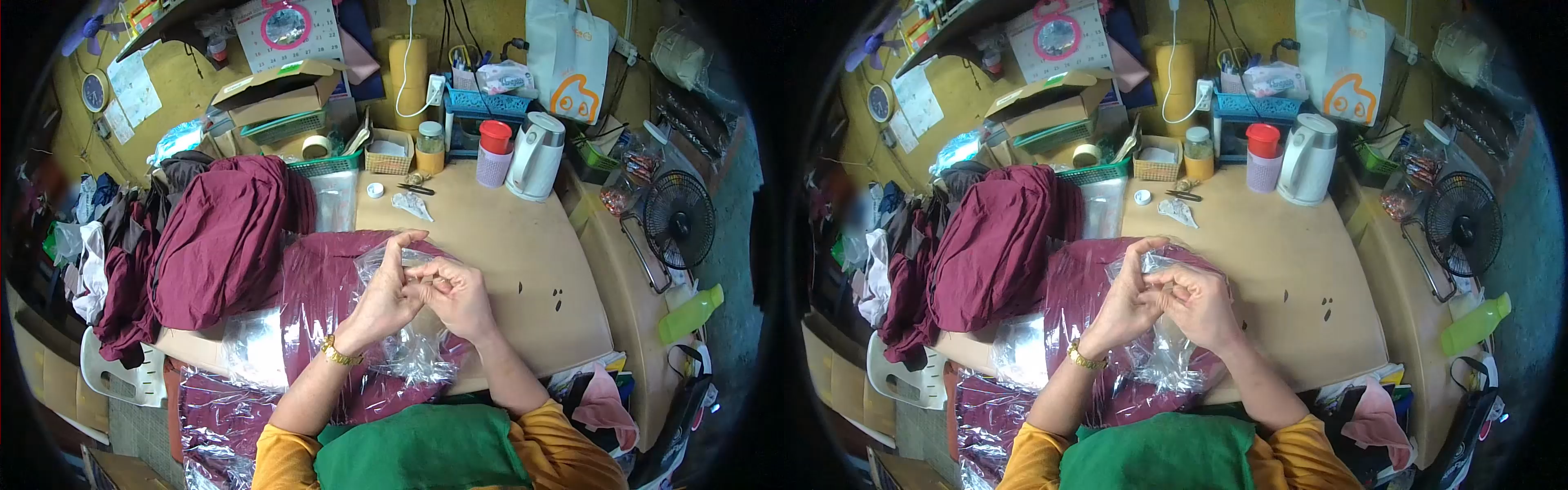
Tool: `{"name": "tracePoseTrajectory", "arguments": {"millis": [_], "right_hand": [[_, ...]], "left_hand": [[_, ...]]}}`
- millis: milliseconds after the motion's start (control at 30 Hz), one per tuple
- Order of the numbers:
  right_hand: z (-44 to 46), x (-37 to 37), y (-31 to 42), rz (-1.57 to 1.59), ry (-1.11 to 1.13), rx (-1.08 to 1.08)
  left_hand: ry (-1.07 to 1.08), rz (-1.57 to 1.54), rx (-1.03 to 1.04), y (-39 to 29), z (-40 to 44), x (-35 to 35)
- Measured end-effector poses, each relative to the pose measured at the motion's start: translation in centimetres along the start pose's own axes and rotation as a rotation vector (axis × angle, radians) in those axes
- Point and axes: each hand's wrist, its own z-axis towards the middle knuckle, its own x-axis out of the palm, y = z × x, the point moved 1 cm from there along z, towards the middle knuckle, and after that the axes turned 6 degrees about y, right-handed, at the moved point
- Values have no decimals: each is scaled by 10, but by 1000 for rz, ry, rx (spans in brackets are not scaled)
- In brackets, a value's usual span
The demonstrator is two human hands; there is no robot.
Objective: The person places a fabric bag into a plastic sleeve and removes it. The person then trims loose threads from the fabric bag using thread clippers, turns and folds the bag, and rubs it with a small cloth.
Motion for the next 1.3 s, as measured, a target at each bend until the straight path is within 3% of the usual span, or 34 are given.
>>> {"name": "tracePoseTrajectory", "arguments": {"millis": [33, 67, 133, 167, 233, 333, 433, 467, 500, 567, 600, 733, 833, 900, 967, 1067, 1167, 1300], "right_hand": [[1, 3, -5, 107, -22, -43], [-1, -1, -6, 18, 9, 2], [0, -7, -11, 31, -59, 54], [1, -12, -12, 43, -128, 106], [7, -26, -10, 81, -182, 132], [2, -29, -9, 96, -162, 154], [-2, -10, 16, -541, -406, -303], [-5, -4, 16, -560, -353, -442], [-5, 1, 16, -561, -352, -439], [-6, 10, 11, -634, -97, -348], [-4, 6, 7, -680, -45, -231], [-3, 5, -4, -724, -68, -227], [-3, 7, -2, -683, -20, -108], [2, 4, 2, -619, 73, 74], [5, -7, -15, -542, 134, 105], [8, -19, -22, -332, 246, 184], [12, -20, -15, -107, 338, 257], [10, -18, -14, 82, 500, 347]], "left_hand": [[-21, 35, 26, -2, -2, 1], [-43, 71, 51, -4, -4, 2], [-44, 187, -157, -15, -11, 1], [-44, 186, -156, -11, -17, -3], [-63, 683, 219, -9, -28, -13], [-7, 699, 160, -3, -38, -8], [-39, 698, 142, 5, -38, -3], [-73, 678, 164, 5, -37, -1], [-71, 676, 162, 4, -37, 2], [-117, 752, 246, -3, -38, 7], [-73, 838, 191, -6, -39, 5], [-63, 1069, 23, 0, -45, 20], [-175, 1026, -33, 16, -39, 21], [-79, 1086, -93, 24, -41, 22], [-121, 1336, -46, 31, -45, 28], [-210, 1355, -58, 33, -47, 34], [-340, 1130, 101, 31, -44, 33], [-398, 1095, 236, 36, -40, 26]]}}
